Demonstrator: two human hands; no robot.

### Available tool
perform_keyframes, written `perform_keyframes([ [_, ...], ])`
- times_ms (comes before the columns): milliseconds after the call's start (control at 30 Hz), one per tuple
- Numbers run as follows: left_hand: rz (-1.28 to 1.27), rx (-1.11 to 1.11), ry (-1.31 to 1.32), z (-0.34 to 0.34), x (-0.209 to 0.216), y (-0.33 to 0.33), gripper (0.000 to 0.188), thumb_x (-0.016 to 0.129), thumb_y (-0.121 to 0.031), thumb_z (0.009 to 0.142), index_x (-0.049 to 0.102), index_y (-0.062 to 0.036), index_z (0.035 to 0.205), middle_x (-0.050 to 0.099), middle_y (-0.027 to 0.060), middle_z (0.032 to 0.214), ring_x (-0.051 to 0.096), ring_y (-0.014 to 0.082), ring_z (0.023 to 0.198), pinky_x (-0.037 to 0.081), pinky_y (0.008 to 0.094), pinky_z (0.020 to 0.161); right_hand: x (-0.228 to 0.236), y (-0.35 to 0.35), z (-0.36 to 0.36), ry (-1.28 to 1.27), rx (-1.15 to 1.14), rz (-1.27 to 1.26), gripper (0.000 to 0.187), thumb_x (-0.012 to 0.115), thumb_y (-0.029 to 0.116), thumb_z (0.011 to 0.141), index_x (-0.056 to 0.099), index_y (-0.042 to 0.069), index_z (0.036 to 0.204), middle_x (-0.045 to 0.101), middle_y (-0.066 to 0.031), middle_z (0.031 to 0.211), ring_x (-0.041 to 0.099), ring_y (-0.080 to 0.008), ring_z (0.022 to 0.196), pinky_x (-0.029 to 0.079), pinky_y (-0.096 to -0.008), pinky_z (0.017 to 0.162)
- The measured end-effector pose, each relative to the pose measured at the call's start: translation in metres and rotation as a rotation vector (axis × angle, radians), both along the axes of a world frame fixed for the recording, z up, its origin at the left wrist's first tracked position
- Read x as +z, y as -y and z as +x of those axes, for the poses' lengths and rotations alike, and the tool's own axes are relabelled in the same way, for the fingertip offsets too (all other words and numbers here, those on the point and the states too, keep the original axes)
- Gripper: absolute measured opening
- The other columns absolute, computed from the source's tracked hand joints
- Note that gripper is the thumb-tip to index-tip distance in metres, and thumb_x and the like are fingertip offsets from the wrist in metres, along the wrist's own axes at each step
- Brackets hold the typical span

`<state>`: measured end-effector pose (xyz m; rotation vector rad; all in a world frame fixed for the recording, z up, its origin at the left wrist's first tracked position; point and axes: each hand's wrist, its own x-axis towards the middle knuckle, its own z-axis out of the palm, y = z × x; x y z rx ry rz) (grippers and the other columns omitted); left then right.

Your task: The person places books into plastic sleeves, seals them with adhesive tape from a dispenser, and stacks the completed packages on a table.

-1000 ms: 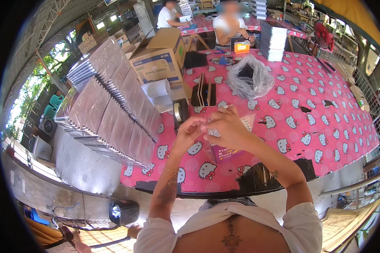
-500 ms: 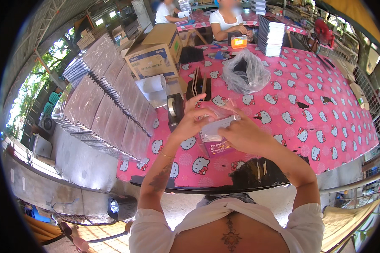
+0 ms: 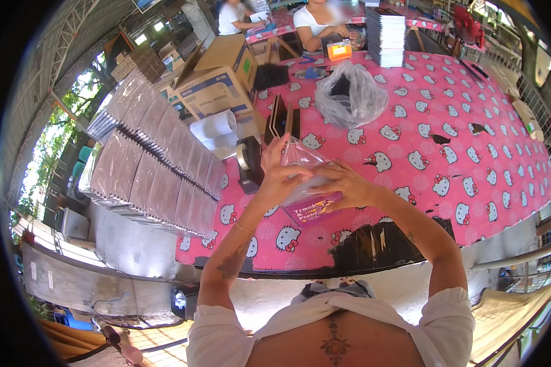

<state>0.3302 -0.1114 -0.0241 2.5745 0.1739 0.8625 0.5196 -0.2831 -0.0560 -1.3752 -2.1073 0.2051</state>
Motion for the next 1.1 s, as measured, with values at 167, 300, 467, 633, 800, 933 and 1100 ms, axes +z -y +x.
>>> perform_keyframes([
  [167,0.008,0.134,-0.105,0.02,-0.01,0.005,0.07,0.084,-0.027,0.074,0.055,-0.0282,0.137,0.021,0.0164,0.161,0.017,0.0429,0.146,0.015,0.0591,0.114,-0.005,0.006,0.0,-0.042,-0.035,-0.022,0.065,0.083,0.038,0.071,0.065,0.025,0.132,0.028,-0.0157,0.159,0.027,-0.0358,0.147,0.017,-0.0566,0.12],
  [300,-0.502,0.318,0.002,0.013,-0.021,-0.017,0.083,0.081,-0.026,0.078,0.039,-0.0078,0.147,0.047,0.0213,0.144,0.052,0.0308,0.128,0.041,0.0419,0.104,-0.003,-0.012,0.002,-0.464,-0.123,0.009,0.069,0.078,0.047,0.079,0.057,0.019,0.139,0.026,-0.018,0.16,0.024,-0.0342,0.149,0.019,-0.0543,0.119],
  [467,-0.811,-0.167,-0.39,0.003,-0.023,-0.036,0.068,0.076,-0.011,0.085,0.043,-0.003,0.144,0.059,0.0078,0.129,0.06,0.0186,0.115,0.046,0.0348,0.1,-0.016,-0.054,0.031,-1.121,-0.278,-0.434,0.076,0.07,0.055,0.087,0.05,0.008,0.144,0.046,-0.0188,0.149,0.041,-0.0293,0.14,0.032,-0.0419,0.114],
  [633,-1.117,-0.316,-0.071,-0.014,-0.018,-0.032,0.07,0.072,-0.001,0.085,0.04,-0.0033,0.147,0.057,0.0091,0.133,0.057,0.0185,0.12,0.044,0.031,0.103,0.027,-0.087,0.027,-0.727,0.163,-0.688,0.067,0.07,0.036,0.092,0.045,0.009,0.148,0.053,-0.0118,0.144,0.049,-0.0178,0.129,0.04,-0.034,0.107],
  [800,-0.7,-0.132,-0.346,-0.057,-0.029,-0.038,0.057,0.074,-0.008,0.086,0.052,0.0003,0.138,0.061,0.0102,0.133,0.058,0.0207,0.121,0.042,0.0332,0.105,0.042,-0.02,0.003,-0.388,0.138,-0.192,0.067,0.074,0.027,0.086,0.048,0.012,0.147,0.059,-0.0107,0.136,0.057,-0.0244,0.122,0.044,-0.0397,0.102],
  [933,0.134,-0.058,-0.185,-0.045,-0.002,0.029,0.045,0.076,-0.014,0.085,0.063,0.0022,0.126,0.064,0.0123,0.128,0.062,0.0266,0.116,0.047,0.0339,0.1,0.031,0.007,-0.006,-0.043,-0.163,-0.093,0.057,0.077,0.018,0.079,0.057,0.011,0.132,0.064,-0.009,0.122,0.06,-0.0327,0.113,0.046,-0.0448,0.096],
  [1100,-0.09,0.003,-0.248,-0.047,-0.003,0.027,0.033,0.077,-0.013,0.081,0.069,-0.0002,0.111,0.068,0.0164,0.114,0.067,0.0314,0.101,0.054,0.0423,0.078,0.015,-0.002,-0.009,0.019,-0.183,0.152,0.03,0.075,0.023,0.076,0.067,0.005,0.099,0.067,-0.0125,0.104,0.063,-0.0348,0.102,0.049,-0.0458,0.089],
])
